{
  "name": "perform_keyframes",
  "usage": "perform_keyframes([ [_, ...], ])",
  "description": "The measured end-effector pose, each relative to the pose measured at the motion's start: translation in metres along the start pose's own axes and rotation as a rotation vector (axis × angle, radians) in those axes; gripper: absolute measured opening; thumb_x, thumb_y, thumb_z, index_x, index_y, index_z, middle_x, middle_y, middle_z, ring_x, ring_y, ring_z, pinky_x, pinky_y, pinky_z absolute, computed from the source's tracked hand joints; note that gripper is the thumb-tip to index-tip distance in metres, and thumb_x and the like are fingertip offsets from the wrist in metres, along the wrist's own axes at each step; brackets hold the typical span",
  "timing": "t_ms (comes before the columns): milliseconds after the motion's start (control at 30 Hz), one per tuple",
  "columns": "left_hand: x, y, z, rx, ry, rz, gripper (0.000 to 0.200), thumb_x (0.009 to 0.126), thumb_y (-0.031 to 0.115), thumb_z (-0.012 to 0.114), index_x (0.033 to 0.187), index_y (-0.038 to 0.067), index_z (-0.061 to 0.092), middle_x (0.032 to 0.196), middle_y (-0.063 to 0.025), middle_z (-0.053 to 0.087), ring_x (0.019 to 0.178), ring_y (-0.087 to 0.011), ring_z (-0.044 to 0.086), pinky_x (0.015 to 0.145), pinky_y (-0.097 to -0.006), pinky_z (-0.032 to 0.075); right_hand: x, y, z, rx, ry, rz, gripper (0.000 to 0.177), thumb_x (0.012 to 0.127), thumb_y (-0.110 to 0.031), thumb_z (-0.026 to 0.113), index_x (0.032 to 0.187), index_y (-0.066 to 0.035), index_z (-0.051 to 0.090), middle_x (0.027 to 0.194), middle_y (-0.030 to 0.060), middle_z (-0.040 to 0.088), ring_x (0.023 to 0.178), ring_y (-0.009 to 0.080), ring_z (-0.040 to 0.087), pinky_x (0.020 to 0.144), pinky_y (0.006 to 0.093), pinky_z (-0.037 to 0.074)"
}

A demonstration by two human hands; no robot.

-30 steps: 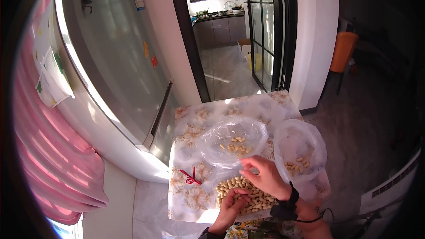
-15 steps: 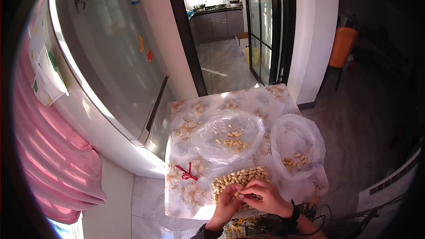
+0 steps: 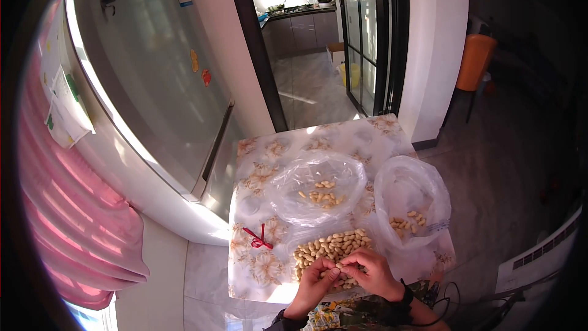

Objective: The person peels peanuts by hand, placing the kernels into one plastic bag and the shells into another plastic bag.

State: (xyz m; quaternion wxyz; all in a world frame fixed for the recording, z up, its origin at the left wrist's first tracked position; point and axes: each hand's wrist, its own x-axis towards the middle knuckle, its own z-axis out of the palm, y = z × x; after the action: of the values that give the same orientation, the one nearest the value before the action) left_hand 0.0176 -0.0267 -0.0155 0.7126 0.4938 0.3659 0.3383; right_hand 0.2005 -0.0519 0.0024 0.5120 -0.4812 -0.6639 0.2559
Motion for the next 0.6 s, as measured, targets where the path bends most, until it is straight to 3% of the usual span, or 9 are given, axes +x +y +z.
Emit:
perform_keyframes([
  [233,-0.0006,0.0056,0.0029,-0.040,0.045,0.003,0.015,0.098,0.015,0.062,0.106,0.005,0.055,0.095,-0.0023,0.065,0.080,-0.0065,0.060,0.066,-0.0199,0.048,-0.0027,0.0013,0.0014,-0.032,-0.037,0.015,0.014,0.082,-0.012,0.077,0.090,-0.004,0.068,0.077,0.0098,0.066,0.068,0.0250,0.064,0.061,0.0333,0.051],
  [300,0.0002,0.0019,0.0011,-0.039,0.033,0.024,0.014,0.098,0.015,0.062,0.106,0.005,0.055,0.093,-0.0014,0.065,0.075,-0.0059,0.058,0.064,-0.0201,0.047,-0.0013,-0.0012,0.0011,0.003,-0.014,0.005,0.015,0.079,-0.011,0.080,0.085,-0.005,0.068,0.071,0.0078,0.066,0.061,0.0206,0.063,0.055,0.0308,0.047],
  [600,0.0007,-0.0022,0.0021,-0.053,0.044,0.063,0.013,0.099,0.017,0.060,0.097,0.005,0.057,0.081,-0.0009,0.063,0.063,-0.0052,0.052,0.058,-0.0199,0.043,-0.0046,0.0012,0.0018,-0.054,-0.015,0.021,0.017,0.077,-0.014,0.082,0.081,-0.005,0.069,0.070,0.0076,0.066,0.059,0.0201,0.063,0.054,0.0302,0.046],
])
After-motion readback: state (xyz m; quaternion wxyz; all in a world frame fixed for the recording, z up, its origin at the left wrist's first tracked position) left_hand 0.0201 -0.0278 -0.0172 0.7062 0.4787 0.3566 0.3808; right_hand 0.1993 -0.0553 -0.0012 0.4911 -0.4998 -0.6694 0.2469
